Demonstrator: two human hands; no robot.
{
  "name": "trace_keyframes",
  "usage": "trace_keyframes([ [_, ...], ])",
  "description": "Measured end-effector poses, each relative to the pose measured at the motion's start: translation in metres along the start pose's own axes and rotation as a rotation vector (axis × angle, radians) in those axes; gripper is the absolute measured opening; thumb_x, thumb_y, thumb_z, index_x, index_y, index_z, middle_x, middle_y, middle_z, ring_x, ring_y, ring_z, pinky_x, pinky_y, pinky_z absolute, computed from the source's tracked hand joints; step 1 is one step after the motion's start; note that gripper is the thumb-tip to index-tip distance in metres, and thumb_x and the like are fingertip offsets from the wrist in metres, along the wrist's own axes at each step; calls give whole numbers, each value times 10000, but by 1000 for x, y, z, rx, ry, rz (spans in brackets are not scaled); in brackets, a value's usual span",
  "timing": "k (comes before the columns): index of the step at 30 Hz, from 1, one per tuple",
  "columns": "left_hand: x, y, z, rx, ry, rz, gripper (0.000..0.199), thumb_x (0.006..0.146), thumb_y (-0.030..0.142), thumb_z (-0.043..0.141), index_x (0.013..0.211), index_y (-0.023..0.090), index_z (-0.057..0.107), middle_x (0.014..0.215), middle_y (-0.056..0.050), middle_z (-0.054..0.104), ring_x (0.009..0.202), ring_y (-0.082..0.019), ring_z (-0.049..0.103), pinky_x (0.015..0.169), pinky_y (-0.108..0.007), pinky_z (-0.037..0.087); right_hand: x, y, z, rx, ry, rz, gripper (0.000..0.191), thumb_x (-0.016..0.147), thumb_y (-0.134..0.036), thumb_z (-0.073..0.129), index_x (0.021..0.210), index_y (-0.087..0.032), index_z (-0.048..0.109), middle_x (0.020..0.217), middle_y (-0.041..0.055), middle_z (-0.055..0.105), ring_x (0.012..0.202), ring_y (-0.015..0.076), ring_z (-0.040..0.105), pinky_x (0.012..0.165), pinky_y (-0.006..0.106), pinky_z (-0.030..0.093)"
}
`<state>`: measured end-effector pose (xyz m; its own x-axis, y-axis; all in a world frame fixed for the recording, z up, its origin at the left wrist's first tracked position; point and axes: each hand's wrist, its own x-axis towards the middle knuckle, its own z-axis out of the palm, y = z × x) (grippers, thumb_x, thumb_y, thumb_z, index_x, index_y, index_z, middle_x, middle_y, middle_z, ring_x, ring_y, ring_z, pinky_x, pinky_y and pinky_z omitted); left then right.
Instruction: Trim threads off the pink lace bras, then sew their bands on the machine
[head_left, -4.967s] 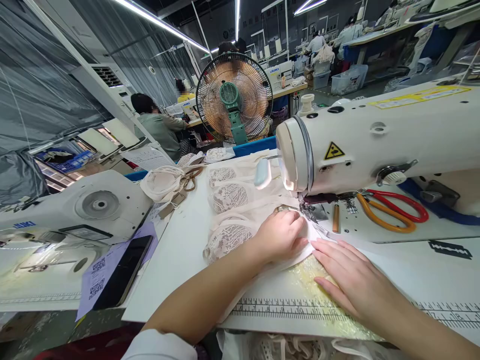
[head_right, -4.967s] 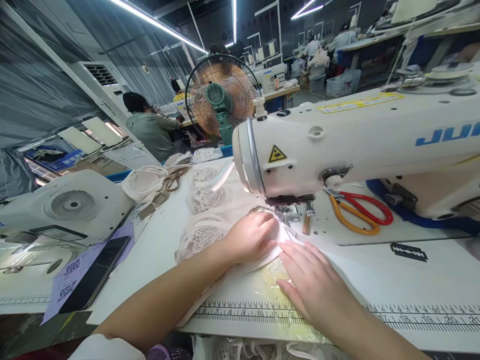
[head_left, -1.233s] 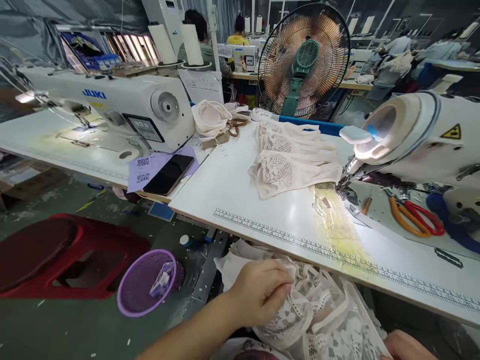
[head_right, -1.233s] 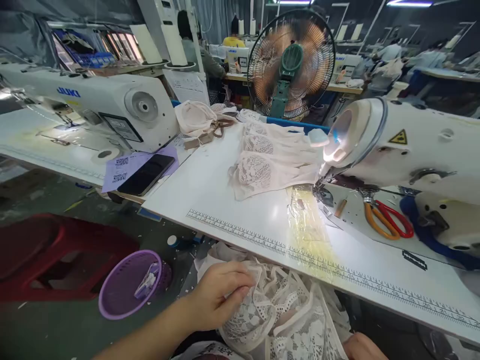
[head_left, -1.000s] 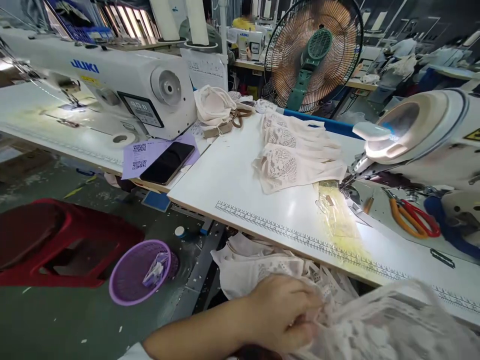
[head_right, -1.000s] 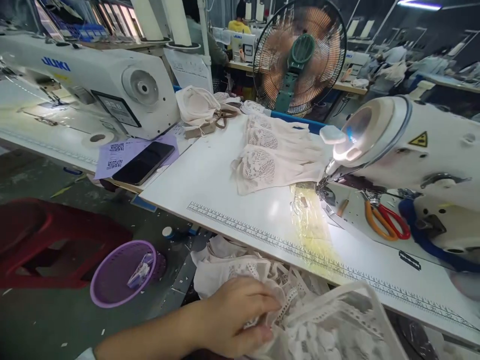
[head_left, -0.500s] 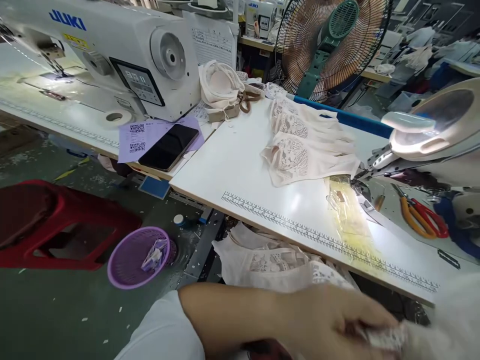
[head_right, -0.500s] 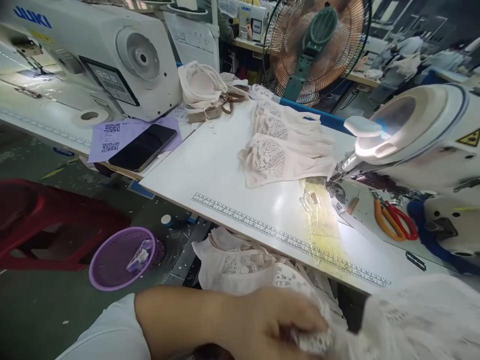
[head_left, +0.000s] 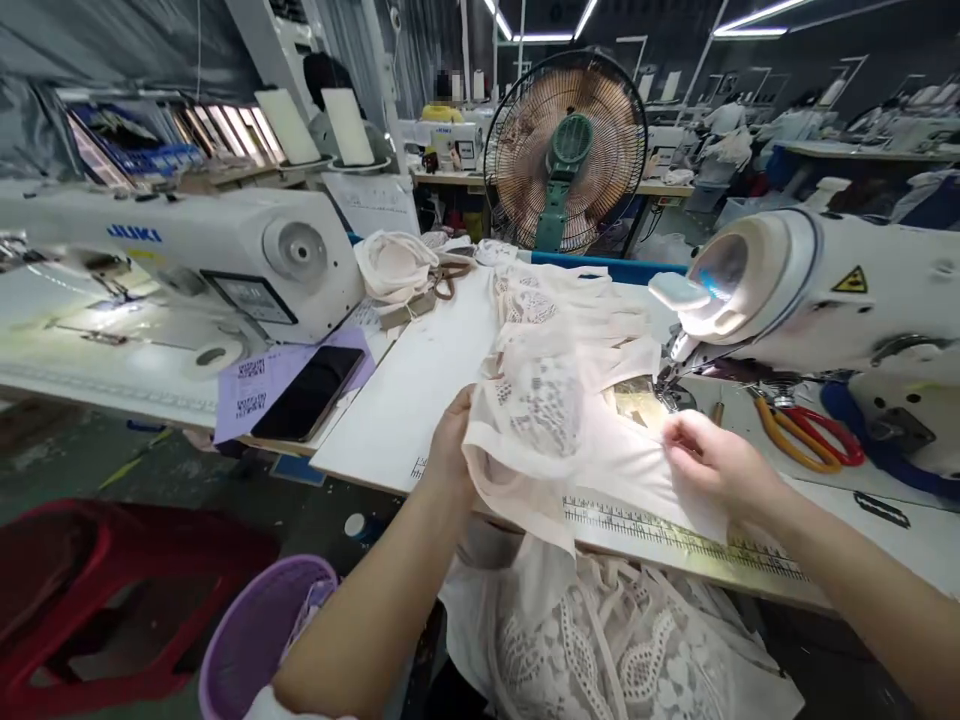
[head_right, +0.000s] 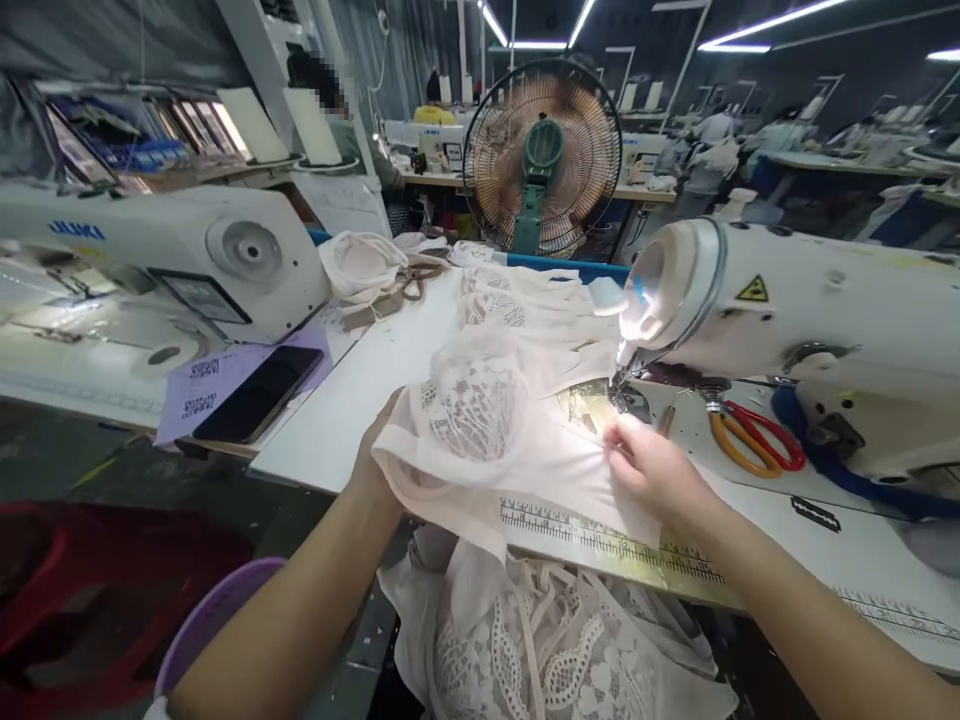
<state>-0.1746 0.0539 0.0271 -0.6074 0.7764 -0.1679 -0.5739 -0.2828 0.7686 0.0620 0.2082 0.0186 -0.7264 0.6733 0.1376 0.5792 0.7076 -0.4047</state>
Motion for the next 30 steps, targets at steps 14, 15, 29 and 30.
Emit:
trace_keyframes([
  [14, 4, 0, 65, 1336, -851, 986, 227, 863, 125, 402, 976, 215, 577, 943, -45, 650, 920, -182, 607, 820, -340, 521, 8, 5, 23, -392, 151, -192, 192, 778, -95, 456, 802, -173, 630, 849, 105, 654, 749, 212, 558, 644, 318, 409],
  [15, 3, -19, 77, 1457, -980, 907, 209, 880, 172, 415, 1017, 188, 573, 989, -69, 652, 954, -193, 605, 837, -339, 521, 6, 5, 25, -386, 155, -206, 184, 763, -100, 469, 816, -170, 630, 883, 110, 660, 783, 218, 573, 669, 322, 433],
  [29, 59, -79, 114, 2091, -1081, 750, 580, 902, 518, 381, 1219, 50, 512, 1183, -144, 580, 1024, -275, 539, 888, -385, 453, -40, 29, 30, -371, 387, -336, 364, 922, -252, 354, 1091, -79, 626, 1111, 152, 669, 1061, 285, 591, 863, 439, 490],
  [30, 60, -80, 117, 2104, -1071, 747, 576, 902, 519, 378, 1210, 55, 524, 1180, -142, 578, 1017, -276, 537, 879, -387, 454, -44, 30, 30, -367, 381, -333, 368, 923, -262, 357, 1104, -81, 622, 1124, 149, 665, 1072, 285, 586, 859, 437, 491],
])
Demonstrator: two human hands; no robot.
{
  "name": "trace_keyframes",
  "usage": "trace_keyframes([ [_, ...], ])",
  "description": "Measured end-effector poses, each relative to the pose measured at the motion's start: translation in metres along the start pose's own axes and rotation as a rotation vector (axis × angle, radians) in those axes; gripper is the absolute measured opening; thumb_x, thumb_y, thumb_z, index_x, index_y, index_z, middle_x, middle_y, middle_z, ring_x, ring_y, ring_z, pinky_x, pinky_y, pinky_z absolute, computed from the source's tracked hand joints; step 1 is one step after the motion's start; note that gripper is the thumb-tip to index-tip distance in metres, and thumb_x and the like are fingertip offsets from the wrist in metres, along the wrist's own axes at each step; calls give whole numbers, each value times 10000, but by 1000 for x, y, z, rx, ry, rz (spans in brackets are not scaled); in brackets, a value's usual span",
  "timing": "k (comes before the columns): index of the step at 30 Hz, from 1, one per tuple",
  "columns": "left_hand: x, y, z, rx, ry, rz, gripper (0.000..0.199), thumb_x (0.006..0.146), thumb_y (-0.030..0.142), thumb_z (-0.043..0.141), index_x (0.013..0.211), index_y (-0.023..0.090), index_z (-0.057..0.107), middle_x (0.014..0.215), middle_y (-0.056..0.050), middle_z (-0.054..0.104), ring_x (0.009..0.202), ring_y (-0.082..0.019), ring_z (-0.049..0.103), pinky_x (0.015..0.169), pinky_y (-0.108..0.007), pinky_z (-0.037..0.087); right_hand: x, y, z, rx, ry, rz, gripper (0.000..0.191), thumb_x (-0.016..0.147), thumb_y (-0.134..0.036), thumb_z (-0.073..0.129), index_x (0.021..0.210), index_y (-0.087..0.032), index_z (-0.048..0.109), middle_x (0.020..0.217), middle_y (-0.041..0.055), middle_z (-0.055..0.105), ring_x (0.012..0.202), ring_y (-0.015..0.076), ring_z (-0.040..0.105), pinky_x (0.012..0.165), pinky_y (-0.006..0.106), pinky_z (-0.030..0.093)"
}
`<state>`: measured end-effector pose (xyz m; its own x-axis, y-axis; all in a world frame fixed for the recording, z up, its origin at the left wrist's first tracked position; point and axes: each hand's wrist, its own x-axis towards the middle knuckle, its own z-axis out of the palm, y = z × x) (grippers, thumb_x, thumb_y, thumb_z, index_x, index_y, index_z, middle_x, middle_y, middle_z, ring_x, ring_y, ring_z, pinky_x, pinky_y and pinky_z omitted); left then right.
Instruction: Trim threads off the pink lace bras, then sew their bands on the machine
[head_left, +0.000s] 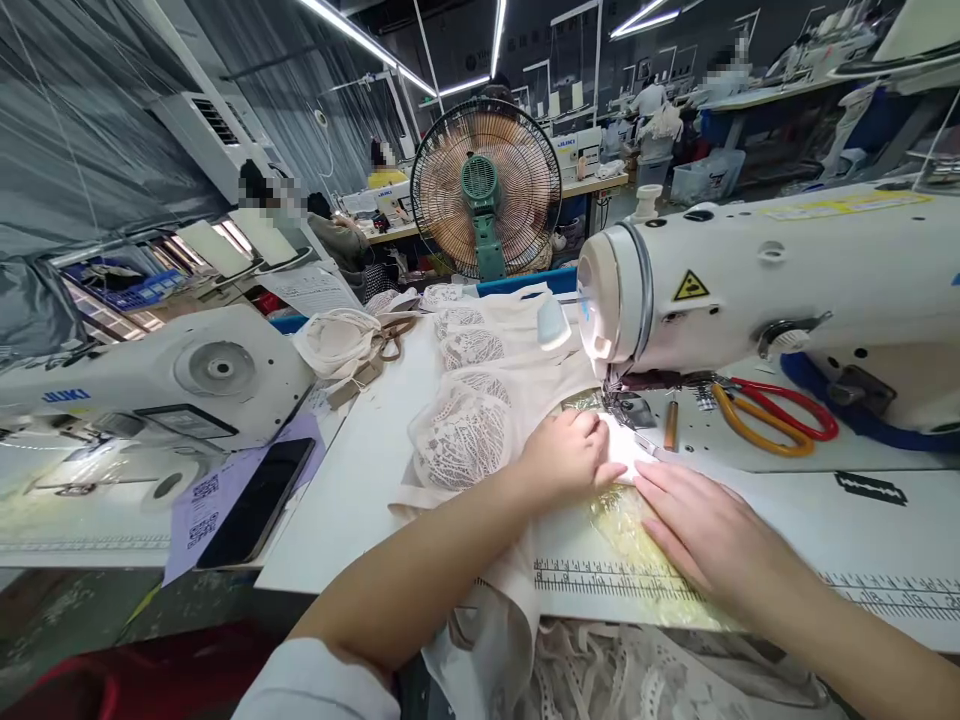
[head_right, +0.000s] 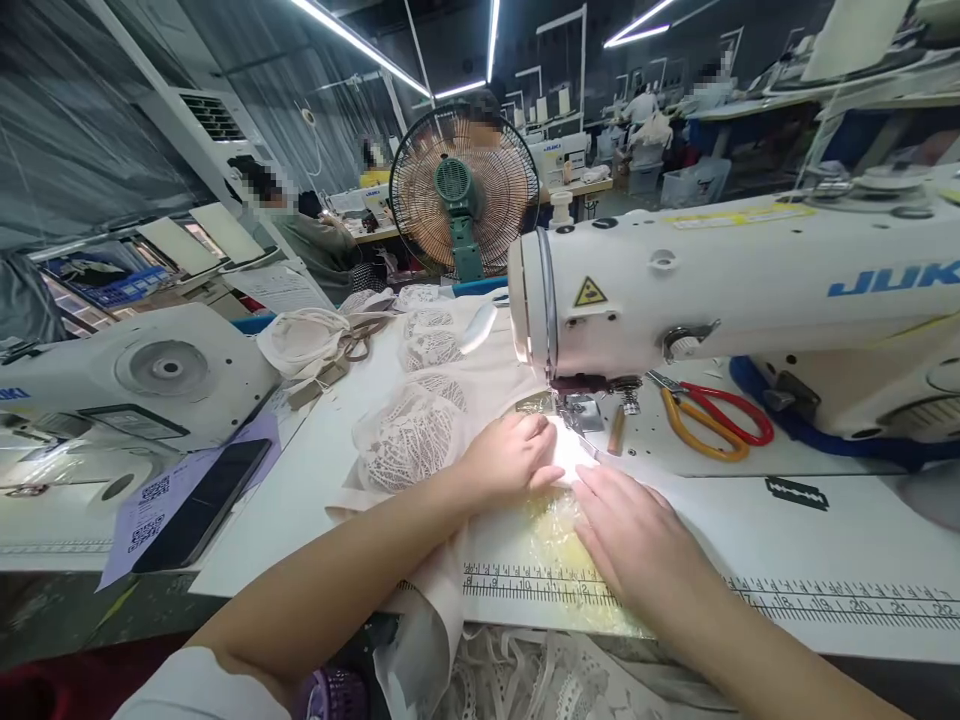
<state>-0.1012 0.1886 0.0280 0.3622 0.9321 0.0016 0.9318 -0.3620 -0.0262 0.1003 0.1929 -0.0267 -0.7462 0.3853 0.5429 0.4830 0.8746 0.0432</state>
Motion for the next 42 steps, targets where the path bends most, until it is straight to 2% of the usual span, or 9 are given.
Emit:
trace_keyframes([
  [7, 10, -2, -2, -8, -15, -45, 506, 912, 492, 363, 1162, 102, 567, 1196, -120, 562, 1037, -274, 513, 862, -402, 449, -9, -1, -6, 58, 10, -22, 347, 913, -263, 393, 1122, -97, 614, 1170, 126, 650, 1104, 250, 571, 871, 384, 482],
  [16, 19, -15, -6, 33, -4, 9, 452, 868, 483, 466, 1095, 113, 591, 1074, -116, 588, 977, -263, 532, 818, -397, 465, 2, -7, -1, 52, -4, 31, 352, 917, -243, 354, 1108, -98, 611, 1165, 144, 647, 1095, 270, 571, 903, 442, 452],
  [19, 15, -12, -9, 99, 53, 50, 286, 882, 356, 468, 931, 132, 638, 1003, -108, 606, 935, -259, 541, 760, -384, 468, 11, -10, 1, 65, 31, 65, 321, 906, -238, 382, 1083, -116, 621, 1148, 147, 651, 1094, 276, 569, 915, 455, 441],
  [22, 1, 2, -9, 134, 109, 128, 275, 890, 161, 372, 810, 144, 635, 938, -91, 619, 830, -218, 551, 683, -343, 464, 22, -14, 2, 148, -2, 74, 286, 879, -216, 407, 1038, -135, 630, 1072, 135, 674, 1046, 263, 591, 898, 444, 455],
  [25, -15, 13, -5, 85, 81, 114, 250, 843, 112, 407, 989, 110, 609, 962, -101, 623, 739, -193, 536, 574, -300, 455, 29, -20, 3, 234, -7, 101, 305, 862, -176, 381, 1050, -149, 620, 1063, 124, 672, 1055, 243, 585, 930, 430, 442],
  [28, -22, 13, -3, 63, 85, 89, 331, 851, 124, 414, 1160, 115, 533, 1001, -89, 623, 782, -210, 527, 607, -308, 466, 28, -23, 5, 249, 36, 96, 322, 868, -180, 369, 1073, -140, 614, 1104, 129, 657, 1096, 253, 565, 975, 461, 412],
  [31, -23, 7, -4, 47, 114, 125, 278, 882, 173, 414, 1127, 173, 545, 1024, -72, 616, 787, -206, 514, 673, -323, 464, 22, -22, 7, 252, 35, 46, 286, 876, -205, 402, 1022, -138, 639, 1080, 123, 669, 1052, 256, 591, 969, 475, 426],
  [36, -20, 1, -4, -18, 144, 170, 210, 911, 246, 409, 1020, 179, 576, 1036, -86, 602, 794, -189, 512, 727, -329, 457, 15, -18, 6, 320, 85, 67, 290, 883, -188, 398, 999, -144, 660, 1095, 126, 669, 1071, 251, 583, 961, 482, 446],
  [42, -20, -4, -7, -73, 124, 173, 227, 920, 254, 403, 1045, 200, 585, 1053, -91, 598, 851, -191, 533, 730, -322, 464, 16, -14, 2, 401, 42, 76, 272, 875, -173, 397, 934, -148, 662, 1092, 132, 670, 1057, 250, 591, 928, 467, 484],
])
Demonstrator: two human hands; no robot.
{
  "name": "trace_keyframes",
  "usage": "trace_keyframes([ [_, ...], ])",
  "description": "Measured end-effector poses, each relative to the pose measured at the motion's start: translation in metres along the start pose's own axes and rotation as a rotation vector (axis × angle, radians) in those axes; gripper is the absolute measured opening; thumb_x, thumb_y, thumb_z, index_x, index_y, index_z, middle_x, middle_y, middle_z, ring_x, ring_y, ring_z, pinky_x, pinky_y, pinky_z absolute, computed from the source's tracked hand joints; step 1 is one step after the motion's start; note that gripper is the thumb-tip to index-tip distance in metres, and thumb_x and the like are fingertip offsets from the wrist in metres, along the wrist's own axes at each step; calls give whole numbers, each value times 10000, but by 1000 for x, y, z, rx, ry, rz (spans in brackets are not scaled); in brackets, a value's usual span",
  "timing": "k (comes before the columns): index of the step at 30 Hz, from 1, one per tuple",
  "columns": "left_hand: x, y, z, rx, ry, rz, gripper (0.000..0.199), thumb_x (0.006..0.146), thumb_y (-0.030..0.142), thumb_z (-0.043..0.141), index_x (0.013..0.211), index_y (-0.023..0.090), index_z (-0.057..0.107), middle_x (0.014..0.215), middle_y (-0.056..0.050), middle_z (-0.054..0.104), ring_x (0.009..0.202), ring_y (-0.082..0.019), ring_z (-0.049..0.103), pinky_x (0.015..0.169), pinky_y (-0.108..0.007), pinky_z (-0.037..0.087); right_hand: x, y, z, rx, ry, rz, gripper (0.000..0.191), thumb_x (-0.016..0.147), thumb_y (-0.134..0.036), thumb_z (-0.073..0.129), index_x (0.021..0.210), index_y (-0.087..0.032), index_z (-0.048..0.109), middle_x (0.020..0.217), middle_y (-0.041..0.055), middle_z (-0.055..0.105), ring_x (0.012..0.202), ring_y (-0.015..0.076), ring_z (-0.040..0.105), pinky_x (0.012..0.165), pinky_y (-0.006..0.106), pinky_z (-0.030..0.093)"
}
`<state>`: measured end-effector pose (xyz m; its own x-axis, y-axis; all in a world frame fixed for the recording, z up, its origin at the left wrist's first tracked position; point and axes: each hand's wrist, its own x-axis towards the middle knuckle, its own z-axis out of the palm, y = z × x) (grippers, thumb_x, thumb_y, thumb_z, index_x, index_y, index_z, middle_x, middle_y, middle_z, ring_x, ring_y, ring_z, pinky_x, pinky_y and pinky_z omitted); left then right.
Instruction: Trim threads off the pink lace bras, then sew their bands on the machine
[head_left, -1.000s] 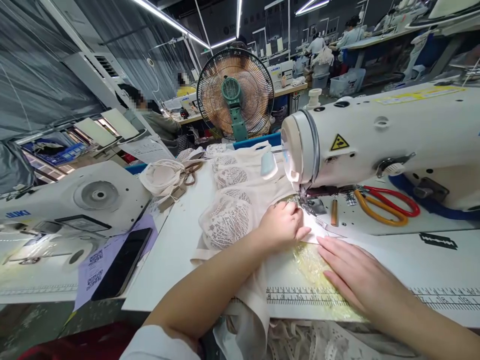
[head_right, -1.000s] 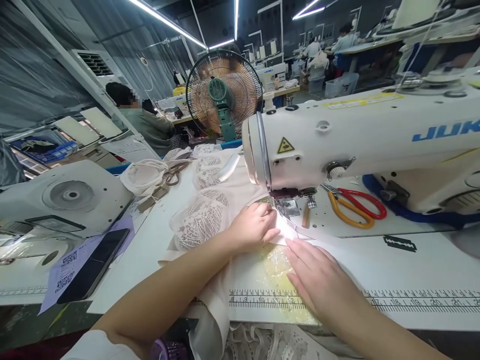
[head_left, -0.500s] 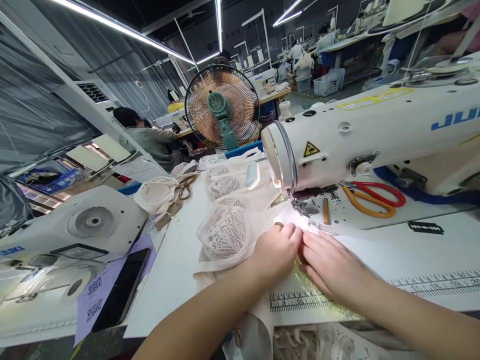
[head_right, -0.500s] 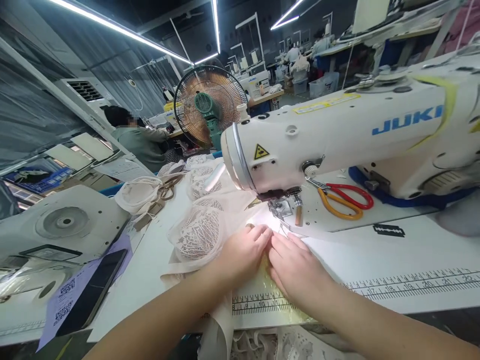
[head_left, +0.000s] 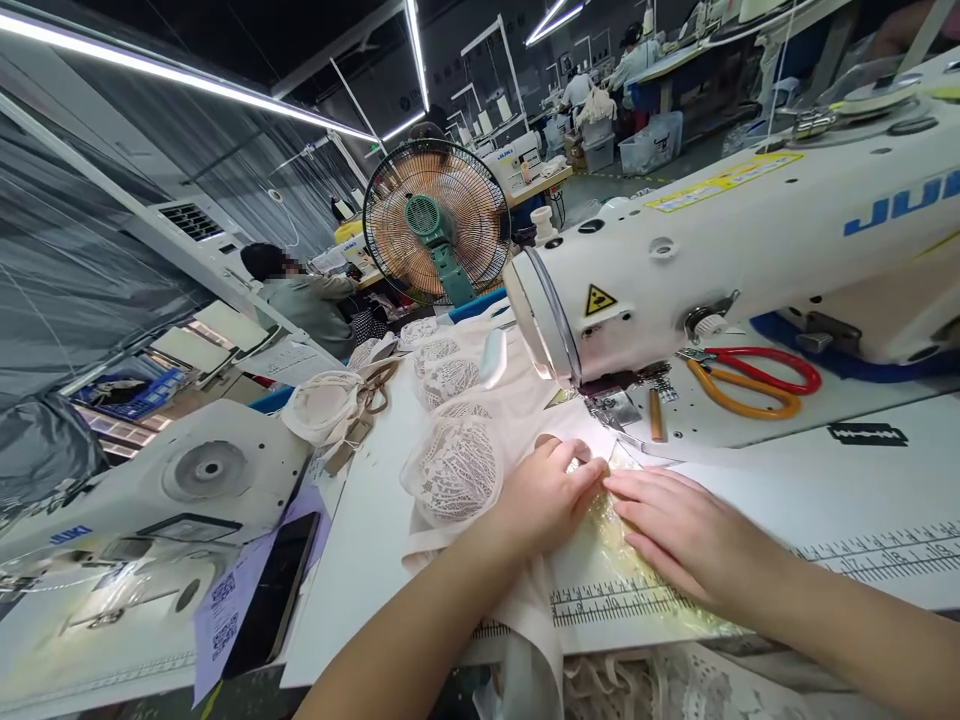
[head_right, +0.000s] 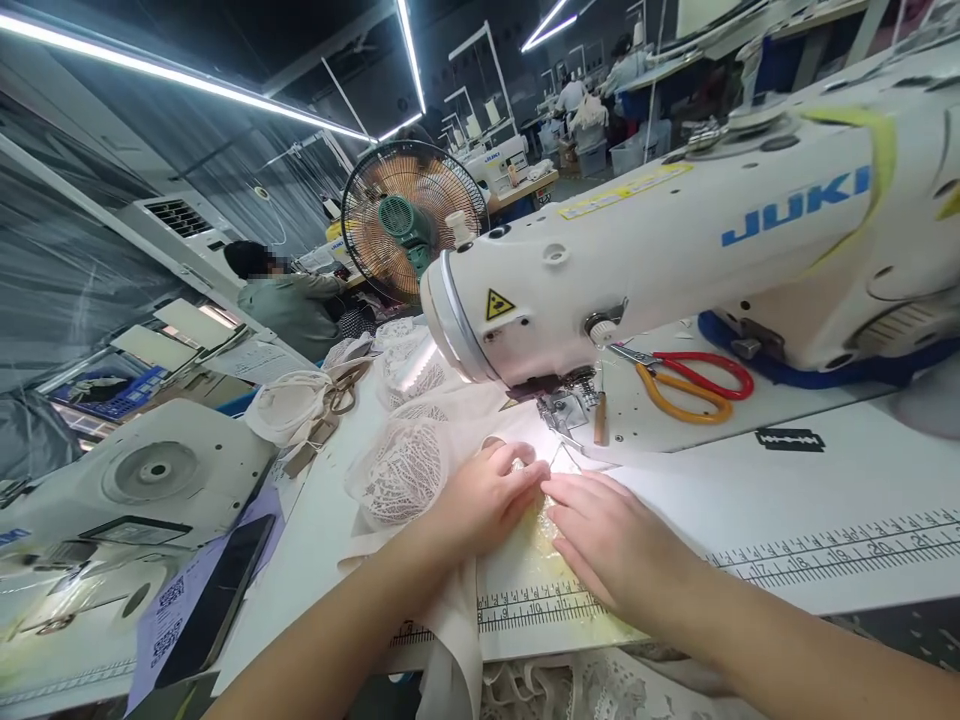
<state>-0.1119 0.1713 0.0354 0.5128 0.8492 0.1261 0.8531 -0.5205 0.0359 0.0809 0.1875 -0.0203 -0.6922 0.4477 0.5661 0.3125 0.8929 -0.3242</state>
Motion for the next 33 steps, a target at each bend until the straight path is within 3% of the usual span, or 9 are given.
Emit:
trace_keyframes([
  [12, 6, -22, -1, 3, -7, 44, 284, 924, 248, 365, 1075, 178, 595, 1083, -103, 595, 891, -205, 557, 716, -310, 475, 1, 1, -3, 36, -27, 38, 245, 865, -167, 411, 870, -174, 656, 1052, 122, 674, 1044, 247, 597, 920, 447, 487],
  [28, 24, -45, 0, 112, -45, -19, 314, 935, 300, 362, 1063, 182, 623, 1115, -88, 612, 965, -219, 575, 770, -313, 489, 2, 2, -2, 56, -43, 59, 223, 858, -140, 411, 836, -183, 629, 1040, 94, 666, 1028, 235, 588, 902, 427, 481],
  [33, 23, -43, 1, 197, -56, -63, 297, 928, 288, 379, 1103, 198, 602, 1140, -73, 613, 978, -212, 570, 798, -318, 490, 11, -30, -1, 78, 11, 26, 200, 865, -178, 424, 909, -168, 619, 1048, 113, 655, 997, 242, 585, 871, 432, 477],
])
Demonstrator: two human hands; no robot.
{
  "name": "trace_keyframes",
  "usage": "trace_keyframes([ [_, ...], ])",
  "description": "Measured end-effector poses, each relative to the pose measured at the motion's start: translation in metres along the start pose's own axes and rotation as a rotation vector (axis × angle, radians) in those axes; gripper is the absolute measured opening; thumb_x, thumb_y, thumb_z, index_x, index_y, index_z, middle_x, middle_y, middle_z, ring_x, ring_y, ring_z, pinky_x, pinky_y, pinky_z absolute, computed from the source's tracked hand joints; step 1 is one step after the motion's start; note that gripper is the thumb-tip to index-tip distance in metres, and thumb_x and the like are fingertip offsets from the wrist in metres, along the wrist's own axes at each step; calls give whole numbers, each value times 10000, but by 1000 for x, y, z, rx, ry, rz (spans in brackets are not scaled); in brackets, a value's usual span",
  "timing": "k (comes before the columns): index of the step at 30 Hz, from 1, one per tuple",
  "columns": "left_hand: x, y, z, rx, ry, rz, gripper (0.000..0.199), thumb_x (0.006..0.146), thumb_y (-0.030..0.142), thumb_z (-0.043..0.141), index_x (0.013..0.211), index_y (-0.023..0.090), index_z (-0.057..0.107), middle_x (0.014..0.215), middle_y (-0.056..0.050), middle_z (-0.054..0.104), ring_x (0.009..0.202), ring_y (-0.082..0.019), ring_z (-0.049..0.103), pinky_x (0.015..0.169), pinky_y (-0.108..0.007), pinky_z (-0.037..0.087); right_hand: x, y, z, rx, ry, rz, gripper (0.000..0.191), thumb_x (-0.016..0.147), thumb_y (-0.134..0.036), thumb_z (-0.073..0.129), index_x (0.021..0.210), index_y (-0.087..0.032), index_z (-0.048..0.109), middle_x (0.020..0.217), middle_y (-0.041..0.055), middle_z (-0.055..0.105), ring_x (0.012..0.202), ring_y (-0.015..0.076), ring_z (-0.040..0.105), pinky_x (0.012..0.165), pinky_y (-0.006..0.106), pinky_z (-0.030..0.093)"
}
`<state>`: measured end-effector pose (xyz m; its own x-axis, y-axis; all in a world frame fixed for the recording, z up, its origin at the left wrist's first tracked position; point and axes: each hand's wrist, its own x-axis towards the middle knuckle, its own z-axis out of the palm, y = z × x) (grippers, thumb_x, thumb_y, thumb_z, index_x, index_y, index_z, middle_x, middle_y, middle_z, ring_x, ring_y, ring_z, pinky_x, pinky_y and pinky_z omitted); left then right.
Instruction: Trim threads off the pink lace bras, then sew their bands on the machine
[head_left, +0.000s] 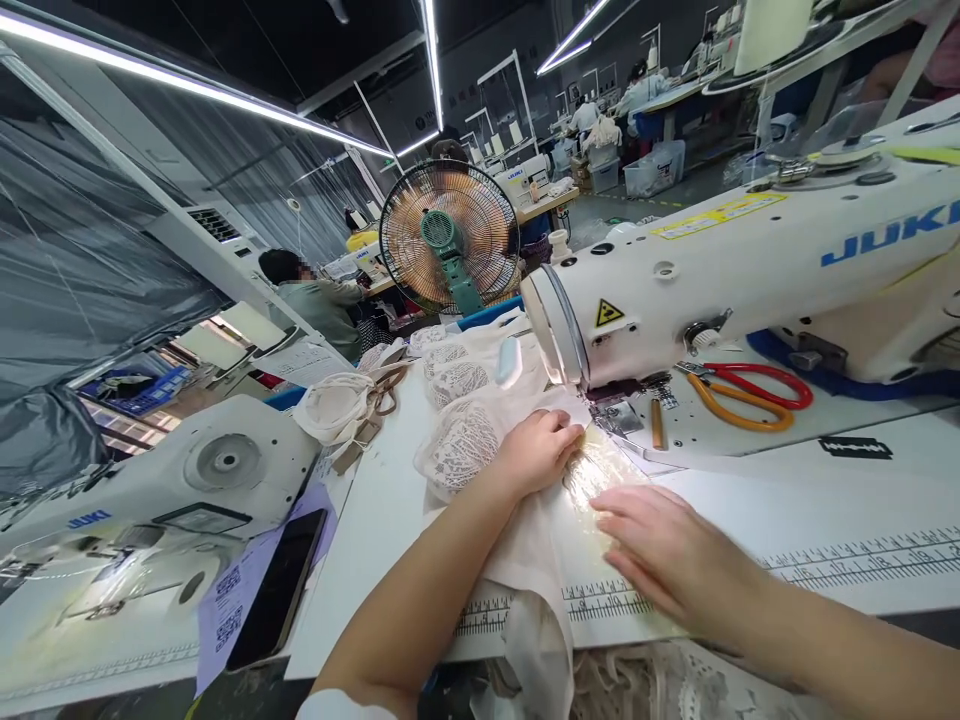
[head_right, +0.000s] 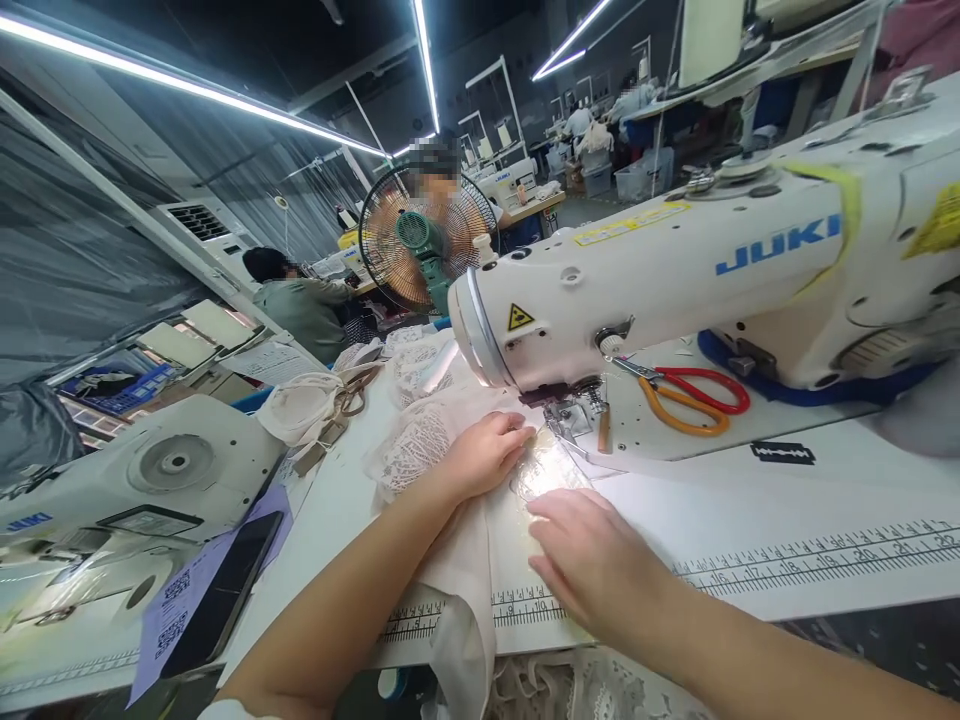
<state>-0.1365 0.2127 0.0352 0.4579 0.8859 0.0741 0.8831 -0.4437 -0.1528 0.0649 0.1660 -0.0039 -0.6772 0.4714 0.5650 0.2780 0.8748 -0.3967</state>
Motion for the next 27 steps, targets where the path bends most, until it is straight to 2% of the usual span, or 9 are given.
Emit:
trace_keyframes([
  [2, -5, 1, -1, 46, -11, -40, 293, 920, 272, 394, 1111, 180, 596, 1138, -81, 622, 986, -225, 567, 824, -345, 488, 8, -26, 7, 53, -77, -3, 188, 838, -225, 494, 972, -165, 612, 1069, 115, 644, 968, 245, 588, 826, 406, 491],
  [4, -15, 2, -4, 83, -13, -84, 294, 905, 226, 407, 1128, 152, 584, 1156, -102, 619, 1001, -247, 563, 836, -384, 487, 18, -50, 16, 63, -252, 37, 260, 794, -278, 570, 1023, -158, 602, 1085, 129, 625, 959, 266, 578, 798, 404, 490],
  [7, -43, 1, -12, 148, -27, -159, 348, 861, 136, 432, 1190, 135, 543, 1255, -126, 570, 1097, -273, 532, 904, -435, 459, 29, -67, 26, -6, -495, 109, 270, 717, -170, 614, 984, -132, 614, 1020, 153, 615, 896, 275, 575, 737, 386, 476],
  [12, -108, 7, -26, 271, -152, -423, 442, 849, 153, 454, 1290, 138, 476, 1288, -156, 542, 1204, -297, 480, 1022, -498, 365, 29, -51, 19, -31, -622, 143, 284, 587, 44, 533, 793, -120, 641, 829, 122, 630, 701, 225, 591, 545, 285, 394],
  [17, -144, 20, -41, 227, -221, -475, 374, 824, 75, 432, 1163, 148, 570, 993, -131, 653, 978, -262, 612, 966, -478, 416, 27, -36, -20, -37, -678, 168, 292, 635, 29, 477, 746, -183, 645, 766, 49, 661, 696, 202, 603, 549, 253, 347],
  [20, -146, 21, -64, 50, -121, -566, 361, 821, 88, 402, 1134, 165, 564, 989, -113, 651, 914, -236, 618, 849, -395, 486, 27, -28, -50, -28, -639, 184, 273, 683, -2, 443, 747, -210, 607, 738, 10, 647, 672, 172, 576, 551, 237, 338],
  [23, -139, 16, -89, -419, -16, -676, 333, 858, 184, 361, 1136, 180, 544, 945, -73, 659, 841, -194, 622, 725, -309, 503, 27, -12, -77, 18, -641, 167, 244, 739, -26, 412, 684, -223, 544, 673, -22, 611, 625, 147, 539, 534, 222, 333],
  [25, -132, 11, -97, -720, -71, -706, 308, 858, 206, 348, 1072, 162, 565, 816, -44, 650, 721, -162, 615, 632, -265, 490, 28, -1, -87, -2, -669, 119, 256, 761, -22, 403, 668, -226, 528, 672, -34, 606, 626, 127, 542, 537, 204, 346],
  [27, -125, 4, -94, -778, -161, -724, 263, 831, 177, 364, 963, 150, 590, 722, -21, 622, 626, -140, 586, 557, -235, 459, 29, 9, -87, -80, -691, 79, 261, 761, -16, 422, 650, -223, 535, 670, -38, 608, 612, 110, 547, 523, 189, 346],
])
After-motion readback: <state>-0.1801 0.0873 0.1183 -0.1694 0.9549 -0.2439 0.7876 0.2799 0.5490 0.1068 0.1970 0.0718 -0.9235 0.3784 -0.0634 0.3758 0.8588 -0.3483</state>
